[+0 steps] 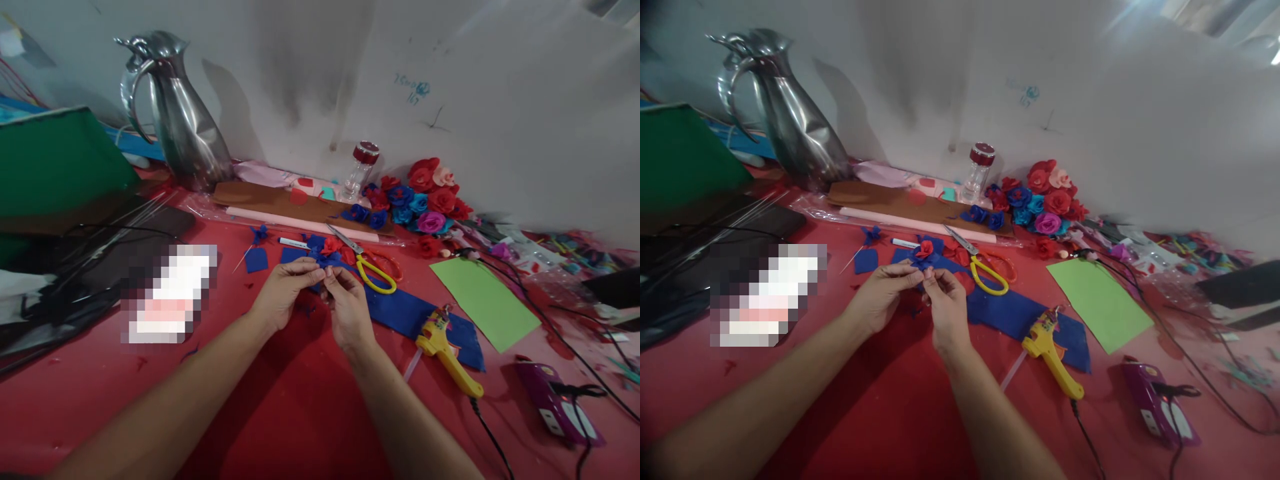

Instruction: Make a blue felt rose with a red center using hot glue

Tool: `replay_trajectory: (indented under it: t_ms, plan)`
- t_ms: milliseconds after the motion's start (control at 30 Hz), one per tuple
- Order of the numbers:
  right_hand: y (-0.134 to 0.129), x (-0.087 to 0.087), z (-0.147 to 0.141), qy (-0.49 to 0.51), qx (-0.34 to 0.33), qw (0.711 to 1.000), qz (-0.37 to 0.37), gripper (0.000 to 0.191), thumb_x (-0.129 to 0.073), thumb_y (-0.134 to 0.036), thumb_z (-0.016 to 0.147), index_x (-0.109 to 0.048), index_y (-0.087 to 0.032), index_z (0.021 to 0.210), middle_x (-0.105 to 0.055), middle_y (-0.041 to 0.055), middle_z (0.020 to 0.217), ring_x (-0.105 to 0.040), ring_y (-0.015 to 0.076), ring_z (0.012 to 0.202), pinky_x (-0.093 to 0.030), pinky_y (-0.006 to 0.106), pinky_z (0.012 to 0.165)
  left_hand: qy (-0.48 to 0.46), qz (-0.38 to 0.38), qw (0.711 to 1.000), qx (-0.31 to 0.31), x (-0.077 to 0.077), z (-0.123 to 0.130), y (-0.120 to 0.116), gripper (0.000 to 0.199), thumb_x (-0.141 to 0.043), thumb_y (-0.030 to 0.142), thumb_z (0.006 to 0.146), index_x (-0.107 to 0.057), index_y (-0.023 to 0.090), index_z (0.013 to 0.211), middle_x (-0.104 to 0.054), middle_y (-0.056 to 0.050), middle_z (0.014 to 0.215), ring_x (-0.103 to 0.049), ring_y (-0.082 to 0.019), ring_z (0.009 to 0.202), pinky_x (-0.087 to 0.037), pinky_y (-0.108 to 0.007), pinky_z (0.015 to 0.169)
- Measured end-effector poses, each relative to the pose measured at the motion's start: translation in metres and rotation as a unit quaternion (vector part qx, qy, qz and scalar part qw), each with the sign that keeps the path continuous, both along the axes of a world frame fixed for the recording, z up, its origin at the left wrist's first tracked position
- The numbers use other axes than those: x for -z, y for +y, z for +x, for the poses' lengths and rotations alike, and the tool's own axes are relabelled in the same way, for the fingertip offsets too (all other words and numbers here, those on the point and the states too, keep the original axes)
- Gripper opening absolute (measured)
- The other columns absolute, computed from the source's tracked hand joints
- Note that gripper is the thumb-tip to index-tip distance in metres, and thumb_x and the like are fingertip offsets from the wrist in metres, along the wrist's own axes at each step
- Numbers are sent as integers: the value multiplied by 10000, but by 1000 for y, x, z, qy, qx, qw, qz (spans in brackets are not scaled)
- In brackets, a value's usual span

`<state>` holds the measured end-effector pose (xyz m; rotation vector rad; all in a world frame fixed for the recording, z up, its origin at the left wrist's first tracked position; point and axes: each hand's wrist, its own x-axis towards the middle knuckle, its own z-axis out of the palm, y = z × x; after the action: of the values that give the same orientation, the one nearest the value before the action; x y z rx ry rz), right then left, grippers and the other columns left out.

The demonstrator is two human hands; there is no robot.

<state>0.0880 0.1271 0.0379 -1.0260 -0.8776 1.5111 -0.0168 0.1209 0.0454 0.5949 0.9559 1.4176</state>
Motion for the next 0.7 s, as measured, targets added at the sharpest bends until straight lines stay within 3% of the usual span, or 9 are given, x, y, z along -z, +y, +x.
replay_trajectory:
  t_ms: [133,333,500,567,633,700]
  plan:
    - [-1,1,0,-20,-4,1000,14,370,-774,-508,616,-580,-196,655,-480,-68,564,-370,70,491,-304,233,490,-20,-17,1000,4,0,0,0,311,-929,290,403,-717,155,585,-625,10,644,-552,-115,607,-461,-256,580]
    - [-2,7,-3,-30,5,998,53,266,-756,-392,633,-625,-201,765,-557,-50,641,-414,84,530,-360,241,527,-66,-31,997,32,3,-1,1,314,-914,315,452,-665,161,566,-584,27,536,-502,-96,499,-415,-229,495]
    - [-7,6,0,-56,66,991,100,187,-699,-357,748,-617,-203,816,-542,-53,645,-436,89,540,-360,234,529,-64,-25,998,-12,3,-1,2,303,-909,259,473,-637,154,557,-557,47,566,-455,-61,531,-391,-183,530]
    - [-12,0,2,-71,85,985,133,216,-644,-388,836,-597,-200,742,-504,-50,606,-423,92,532,-345,238,520,-54,-23,998,-18,4,-1,2,286,-893,249,506,-629,151,556,-553,43,579,-435,-56,538,-375,-179,539]
    - [-18,-10,4,-84,67,978,179,341,-580,-418,908,-564,-198,647,-478,-41,571,-420,99,524,-347,248,519,-50,-23,998,-22,4,-1,1,279,-879,247,523,-619,151,552,-548,37,590,-420,-57,535,-363,-188,536]
    - [-29,-20,6,-81,-2,966,245,311,-580,-418,922,-616,-209,694,-545,-17,612,-496,122,576,-407,268,569,-50,-28,998,-14,5,-1,-1,267,-871,256,525,-626,160,569,-539,34,583,-411,-67,526,-344,-206,515]
